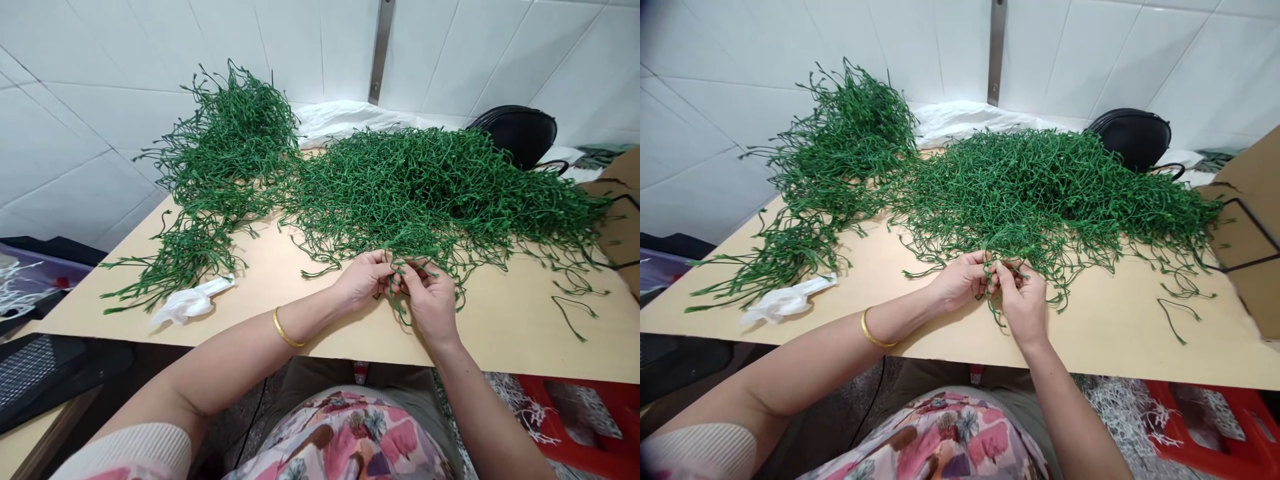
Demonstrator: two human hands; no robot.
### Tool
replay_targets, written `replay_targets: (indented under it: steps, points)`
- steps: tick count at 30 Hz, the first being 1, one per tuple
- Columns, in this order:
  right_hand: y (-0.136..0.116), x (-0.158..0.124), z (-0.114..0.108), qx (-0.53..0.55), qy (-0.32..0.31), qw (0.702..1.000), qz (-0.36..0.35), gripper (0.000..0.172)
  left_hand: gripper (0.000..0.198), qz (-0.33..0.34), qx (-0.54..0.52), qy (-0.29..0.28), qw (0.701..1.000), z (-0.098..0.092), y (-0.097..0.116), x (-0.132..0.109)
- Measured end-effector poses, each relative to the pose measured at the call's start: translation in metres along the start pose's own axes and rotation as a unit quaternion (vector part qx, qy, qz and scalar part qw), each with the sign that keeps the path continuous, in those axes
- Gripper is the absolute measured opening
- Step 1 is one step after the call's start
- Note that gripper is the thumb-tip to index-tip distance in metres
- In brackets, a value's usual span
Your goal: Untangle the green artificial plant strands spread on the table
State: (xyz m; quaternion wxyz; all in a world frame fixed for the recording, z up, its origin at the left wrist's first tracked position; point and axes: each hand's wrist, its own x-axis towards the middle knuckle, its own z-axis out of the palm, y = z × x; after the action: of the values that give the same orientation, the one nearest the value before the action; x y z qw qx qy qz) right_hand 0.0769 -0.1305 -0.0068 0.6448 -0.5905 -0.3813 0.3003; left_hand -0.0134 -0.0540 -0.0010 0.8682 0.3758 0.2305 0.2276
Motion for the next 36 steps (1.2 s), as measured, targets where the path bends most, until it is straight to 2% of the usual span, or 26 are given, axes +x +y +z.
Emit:
replay_targets:
  steps: [4,6,9,13,17,21,26,29,31,33,36]
  points:
    - [-0.001,-0.002,0.007,-0.104,0.039,0.994,-0.024,0.02,0.022,0.032,0.017,0.034,0.999,0.004,-0.001,-0.002]
    - [-0.001,-0.003,0.01,-0.083,0.04,0.996,-0.01,0.021,0.022,0.042,0.033,0.046,0.998,0.005,-0.002,-0.003]
    - [-0.002,-0.001,0.01,-0.007,0.03,0.999,0.025,0.023,0.022,0.022,0.061,0.038,0.997,0.005,-0.003,-0.002]
    - [0.001,0.001,0.005,0.0,0.021,1.0,0.02,0.024,0.022,-0.002,0.028,-0.005,1.0,0.003,-0.001,-0.001]
    - [0.004,0.004,0.003,0.01,0.045,0.999,0.019,0.027,0.016,-0.07,-0.03,-0.079,0.994,-0.001,0.004,-0.001]
    - [-0.003,0.007,0.005,0.153,0.023,0.985,0.076,0.029,0.023,-0.119,-0.028,-0.139,0.983,-0.004,0.011,0.0]
    - [-0.012,0.013,-0.001,0.26,-0.02,0.952,0.162,0.026,0.021,-0.12,-0.029,-0.157,0.98,-0.005,0.017,-0.005]
    - [-0.011,0.018,-0.008,0.286,-0.058,0.936,0.197,0.024,0.019,-0.108,-0.051,-0.175,0.977,-0.005,0.018,-0.007]
    - [-0.01,0.019,-0.011,0.274,-0.078,0.938,0.197,0.025,0.017,-0.092,-0.067,-0.164,0.98,-0.006,0.017,-0.005]
    - [-0.008,0.017,-0.013,0.229,-0.07,0.954,0.183,0.027,0.015,-0.075,-0.074,-0.133,0.985,-0.008,0.017,-0.001]
    - [-0.007,0.008,-0.021,0.051,-0.025,0.989,0.136,0.03,0.01,-0.057,-0.067,-0.075,0.993,-0.01,0.019,0.005]
